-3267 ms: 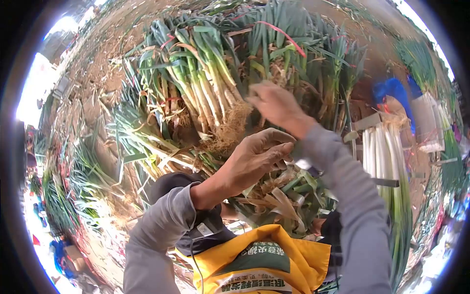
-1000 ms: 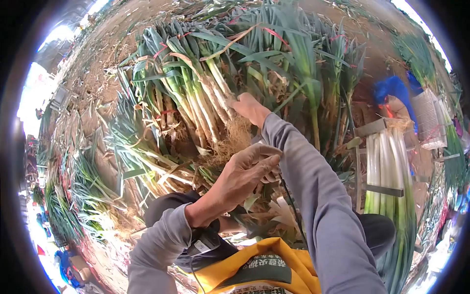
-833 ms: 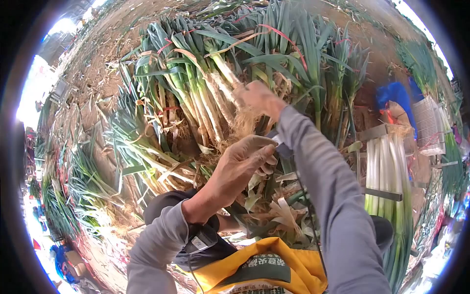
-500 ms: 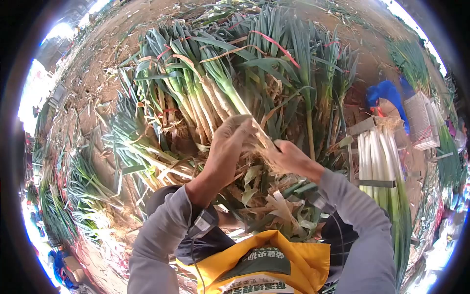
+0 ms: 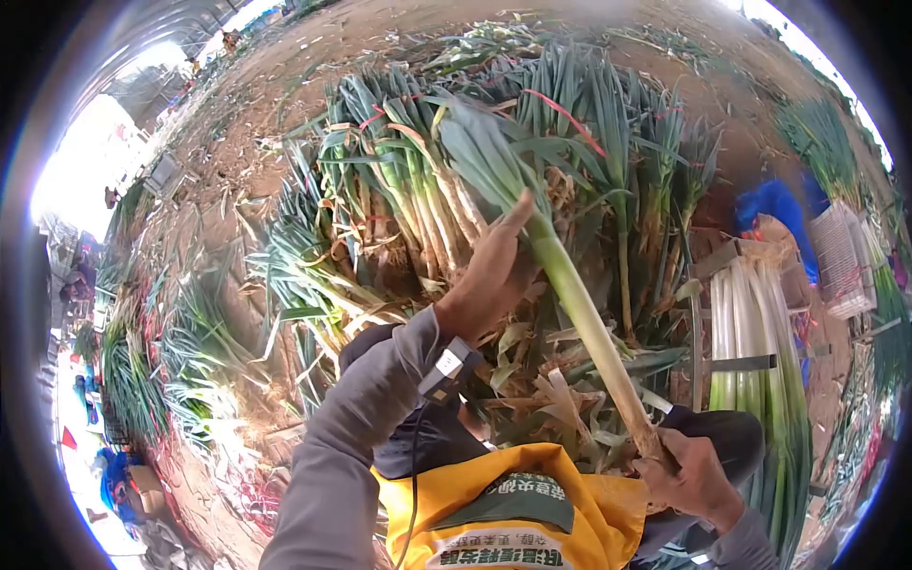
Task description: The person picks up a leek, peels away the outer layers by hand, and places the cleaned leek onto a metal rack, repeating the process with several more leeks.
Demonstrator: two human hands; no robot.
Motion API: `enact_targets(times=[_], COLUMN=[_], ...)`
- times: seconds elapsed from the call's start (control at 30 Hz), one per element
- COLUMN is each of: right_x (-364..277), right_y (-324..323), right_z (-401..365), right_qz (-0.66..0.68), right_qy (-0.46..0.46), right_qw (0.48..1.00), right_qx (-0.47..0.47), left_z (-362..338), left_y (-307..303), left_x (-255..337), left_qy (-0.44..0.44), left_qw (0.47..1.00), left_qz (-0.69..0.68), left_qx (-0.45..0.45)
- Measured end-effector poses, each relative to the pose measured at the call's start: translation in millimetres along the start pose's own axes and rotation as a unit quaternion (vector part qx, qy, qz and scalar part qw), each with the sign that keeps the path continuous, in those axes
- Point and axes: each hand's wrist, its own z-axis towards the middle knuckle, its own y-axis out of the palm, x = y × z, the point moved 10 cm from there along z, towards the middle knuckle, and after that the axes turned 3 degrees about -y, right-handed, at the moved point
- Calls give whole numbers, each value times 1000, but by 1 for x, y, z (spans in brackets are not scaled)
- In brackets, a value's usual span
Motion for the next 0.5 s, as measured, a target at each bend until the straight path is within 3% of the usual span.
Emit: enact_targets(times=[0.07, 0.13, 0.17, 0.23, 0.3, 0.33, 0.4, 0.43, 0.5], right_x=[23, 19, 29, 15, -31, -35, -91, -105, -123], right_y=[9, 19, 27, 31, 16, 5, -22, -33, -44], right_z=[6, 20, 32, 59, 86, 113, 155, 177, 218], right_qz=[5, -175, -189, -147, -134, -16, 13, 120, 194], right_qy=[15, -97, -103, -187, -275, -250, -311, -269, -279], right_qw=[999, 978, 975, 969, 940, 953, 927, 929, 918], right_qx=[31, 58, 45, 66, 149, 168, 207, 225, 205], left_z=[-3, -6, -7, -11, -23, -22, -21, -14, -8], left_y=[27, 46, 53, 70, 83, 80, 84, 80, 60], left_x=[8, 20, 26, 38, 57, 55, 64, 63, 62], left_qy=[39, 77, 90, 105, 147, 139, 192, 201, 177], left_qw=[998, 994, 993, 990, 981, 982, 968, 963, 973], left_qz=[8, 12, 11, 10, 23, 24, 43, 46, 43], left_qx=[-37, -74, -80, -91, -127, -125, -158, -176, -139])
